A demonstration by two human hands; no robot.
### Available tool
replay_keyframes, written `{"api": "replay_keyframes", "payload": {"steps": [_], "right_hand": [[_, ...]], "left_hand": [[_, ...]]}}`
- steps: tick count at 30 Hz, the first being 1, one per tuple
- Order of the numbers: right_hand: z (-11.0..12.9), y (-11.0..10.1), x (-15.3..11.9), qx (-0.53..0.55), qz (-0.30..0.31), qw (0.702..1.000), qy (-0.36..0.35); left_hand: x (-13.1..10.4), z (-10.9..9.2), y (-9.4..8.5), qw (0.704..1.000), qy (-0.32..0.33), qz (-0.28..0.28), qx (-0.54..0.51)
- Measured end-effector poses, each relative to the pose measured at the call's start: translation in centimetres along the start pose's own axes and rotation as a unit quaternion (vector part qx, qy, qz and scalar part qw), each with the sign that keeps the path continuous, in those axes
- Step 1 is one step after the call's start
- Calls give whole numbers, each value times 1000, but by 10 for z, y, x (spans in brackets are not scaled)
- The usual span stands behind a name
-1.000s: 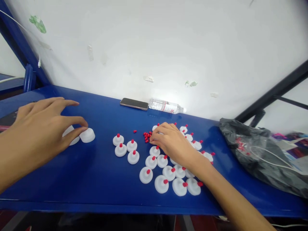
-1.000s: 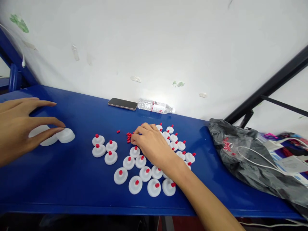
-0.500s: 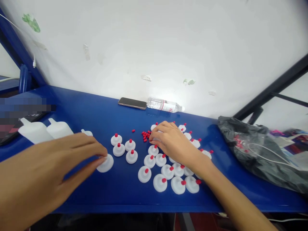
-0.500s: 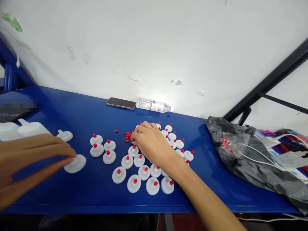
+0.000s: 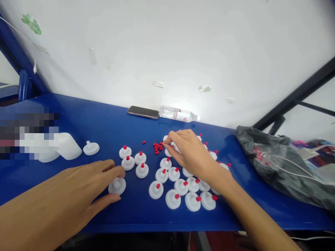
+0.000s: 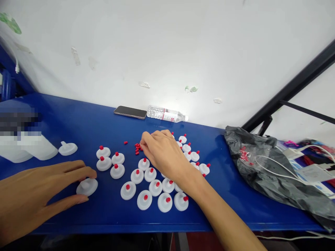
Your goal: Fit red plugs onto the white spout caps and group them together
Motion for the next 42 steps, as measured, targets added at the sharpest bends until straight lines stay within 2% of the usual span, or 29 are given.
{"api": "replay_keyframes", "payload": {"steps": [2,4,7,10,13,19,24,28,31,34,38,42], "right_hand": [[2,-1,0,7,-10,1000,-3],[3,-7,-1,40,-37,998,-8],[5,-16,-1,163,-67,984,-5],[8,-20,-1,305,-57,950,12],[15,-26,-2,359,-71,930,1],[26,-21,-5,348,-68,934,-37],[25,-20,-4,368,-60,927,-27],[22,-24,-3,419,-62,906,2],[18,-24,-5,436,-70,897,26],[17,-22,-5,397,-74,915,17],[24,-18,-6,292,-76,952,-49],[31,-15,-8,272,-78,955,-88]], "left_hand": [[4,-5,-7,998,24,-1,53],[14,-10,-21,997,22,-30,69],[36,-22,-44,996,20,-80,28],[55,-38,-57,993,33,-112,-26],[61,-52,-56,990,43,-131,-37],[50,-76,-47,986,72,-149,-6],[54,-74,-48,985,48,-157,-44],[62,-71,-47,986,42,-153,-44],[64,-71,-49,982,33,-156,-98],[63,-71,-48,979,13,-132,-153],[57,-69,-48,976,-8,-143,-163],[54,-72,-45,979,21,-154,-133]]}}
Point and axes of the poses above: each hand's wrist, its own x-axis towards the middle knuckle, its own y-axis out of the palm, z = x × y, the point moved 7 cm from there along x, towards the middle knuckle, and after that the axes turned 3 degrees about z, right-handed, at the moved point
